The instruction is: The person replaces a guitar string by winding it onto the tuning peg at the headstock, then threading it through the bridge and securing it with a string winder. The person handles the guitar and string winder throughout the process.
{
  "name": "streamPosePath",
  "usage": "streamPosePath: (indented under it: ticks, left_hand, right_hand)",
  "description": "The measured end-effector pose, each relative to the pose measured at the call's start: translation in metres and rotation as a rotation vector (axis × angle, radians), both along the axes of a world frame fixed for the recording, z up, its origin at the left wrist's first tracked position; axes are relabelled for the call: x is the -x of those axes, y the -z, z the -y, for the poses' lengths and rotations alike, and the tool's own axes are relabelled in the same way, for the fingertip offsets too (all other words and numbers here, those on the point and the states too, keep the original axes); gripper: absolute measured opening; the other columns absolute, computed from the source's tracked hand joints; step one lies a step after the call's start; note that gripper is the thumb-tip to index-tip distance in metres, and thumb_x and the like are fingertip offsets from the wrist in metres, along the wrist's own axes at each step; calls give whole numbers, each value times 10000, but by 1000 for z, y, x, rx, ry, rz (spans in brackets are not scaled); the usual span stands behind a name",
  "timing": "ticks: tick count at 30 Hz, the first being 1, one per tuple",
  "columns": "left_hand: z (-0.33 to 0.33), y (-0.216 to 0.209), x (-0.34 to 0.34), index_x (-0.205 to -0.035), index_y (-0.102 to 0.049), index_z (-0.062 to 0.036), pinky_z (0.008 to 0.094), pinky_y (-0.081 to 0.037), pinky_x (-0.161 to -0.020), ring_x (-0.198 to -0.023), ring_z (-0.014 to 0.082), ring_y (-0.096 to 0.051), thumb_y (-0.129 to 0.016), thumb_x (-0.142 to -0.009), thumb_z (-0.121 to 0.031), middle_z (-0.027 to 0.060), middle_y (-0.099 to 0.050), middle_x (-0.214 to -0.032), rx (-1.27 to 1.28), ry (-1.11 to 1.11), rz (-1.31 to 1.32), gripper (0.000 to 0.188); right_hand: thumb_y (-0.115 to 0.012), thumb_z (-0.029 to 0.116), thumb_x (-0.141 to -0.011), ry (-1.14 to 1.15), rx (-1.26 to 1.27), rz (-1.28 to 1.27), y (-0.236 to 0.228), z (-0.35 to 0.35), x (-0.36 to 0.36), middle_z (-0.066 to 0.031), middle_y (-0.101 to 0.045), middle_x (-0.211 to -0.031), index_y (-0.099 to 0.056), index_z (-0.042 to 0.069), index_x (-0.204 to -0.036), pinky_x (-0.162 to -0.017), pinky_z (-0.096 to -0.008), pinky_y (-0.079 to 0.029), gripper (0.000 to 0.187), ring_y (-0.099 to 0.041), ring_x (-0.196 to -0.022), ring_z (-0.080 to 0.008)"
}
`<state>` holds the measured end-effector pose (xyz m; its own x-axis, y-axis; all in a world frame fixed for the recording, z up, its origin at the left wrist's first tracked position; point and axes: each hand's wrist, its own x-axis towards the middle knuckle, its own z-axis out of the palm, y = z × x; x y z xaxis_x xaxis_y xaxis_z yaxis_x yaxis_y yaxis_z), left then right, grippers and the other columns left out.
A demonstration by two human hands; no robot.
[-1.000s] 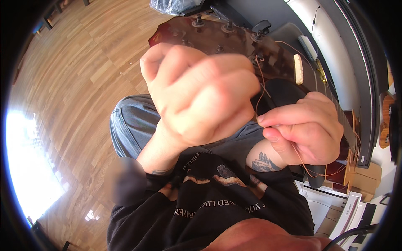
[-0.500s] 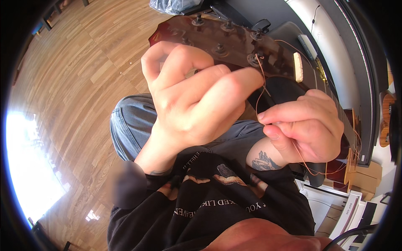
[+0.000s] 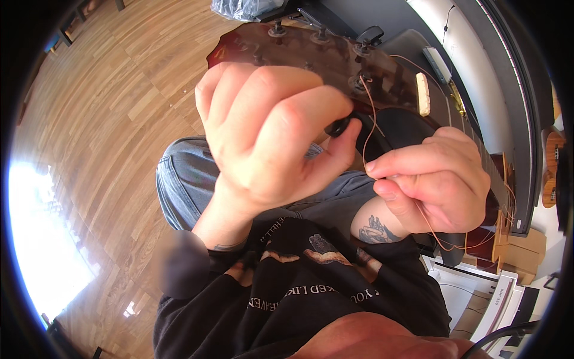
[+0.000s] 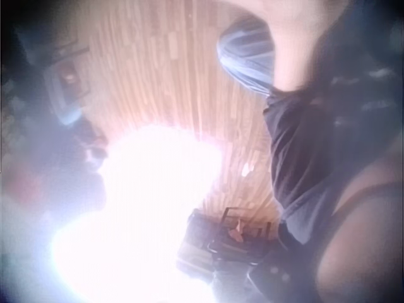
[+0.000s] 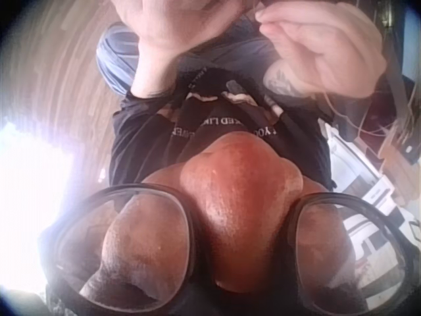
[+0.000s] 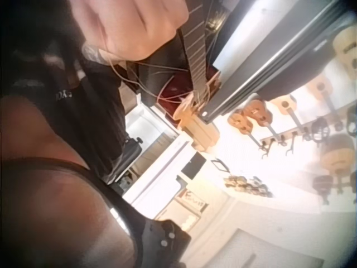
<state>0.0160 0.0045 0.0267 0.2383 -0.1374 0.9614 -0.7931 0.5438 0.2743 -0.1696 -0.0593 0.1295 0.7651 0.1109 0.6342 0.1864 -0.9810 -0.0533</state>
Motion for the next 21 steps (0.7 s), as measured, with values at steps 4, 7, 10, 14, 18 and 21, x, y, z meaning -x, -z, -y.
streamPosePath:
  ticks: [4,7,10,14,18,21]
  left_hand:
    - [4,-3,9,-976,-696,-109,374,-429,-820,-748,207,-568,-822,-663,-34,22,-667,-869,56,-84,55,346]
    - [4,-1,8,-984,-710,-124,383,-428,-836,-745,199,-560,-805,-680,-27,-6,-667,-863,56,-82,70,333]
    - [3,0,6,-981,-712,-132,386,-428,-849,-741,198,-548,-813,-682,-32,-19,-662,-851,33,-82,72,331]
    - [2,1,8,-978,-717,-146,407,-420,-885,-741,196,-526,-826,-683,-51,-49,-648,-808,5,-117,111,329]
    - [-3,-3,17,-959,-734,-145,430,-394,-935,-744,195,-514,-804,-685,-39,-87,-615,-721,-90,-166,78,302]
    - [-1,-4,19,-959,-732,-118,439,-405,-946,-748,196,-516,-756,-685,10,-74,-593,-688,-65,-163,37,303]
  right_hand:
    - [-846,77,-794,-13,-2,1,0,1,-1,-123,-751,-732,-616,51,-788,-447,-243,-302,232,-556,-451,-113]
    - [-846,79,-796,-5,-1,-2,0,0,0,-123,-750,-728,-615,50,-786,-445,-244,-304,232,-552,-447,-113]
    - [-845,87,-799,-7,8,14,1,1,-1,-120,-748,-718,-613,51,-781,-442,-248,-303,236,-550,-445,-114]
    - [-848,101,-800,-2,7,33,3,1,1,-115,-743,-703,-611,54,-774,-441,-252,-299,243,-552,-445,-118]
    - [-852,109,-797,7,11,51,4,2,-1,-112,-740,-696,-610,59,-767,-442,-254,-296,249,-556,-447,-122]
    - [-855,111,-792,2,8,54,4,2,-1,-112,-738,-690,-608,61,-762,-440,-254,-294,253,-556,-446,-123]
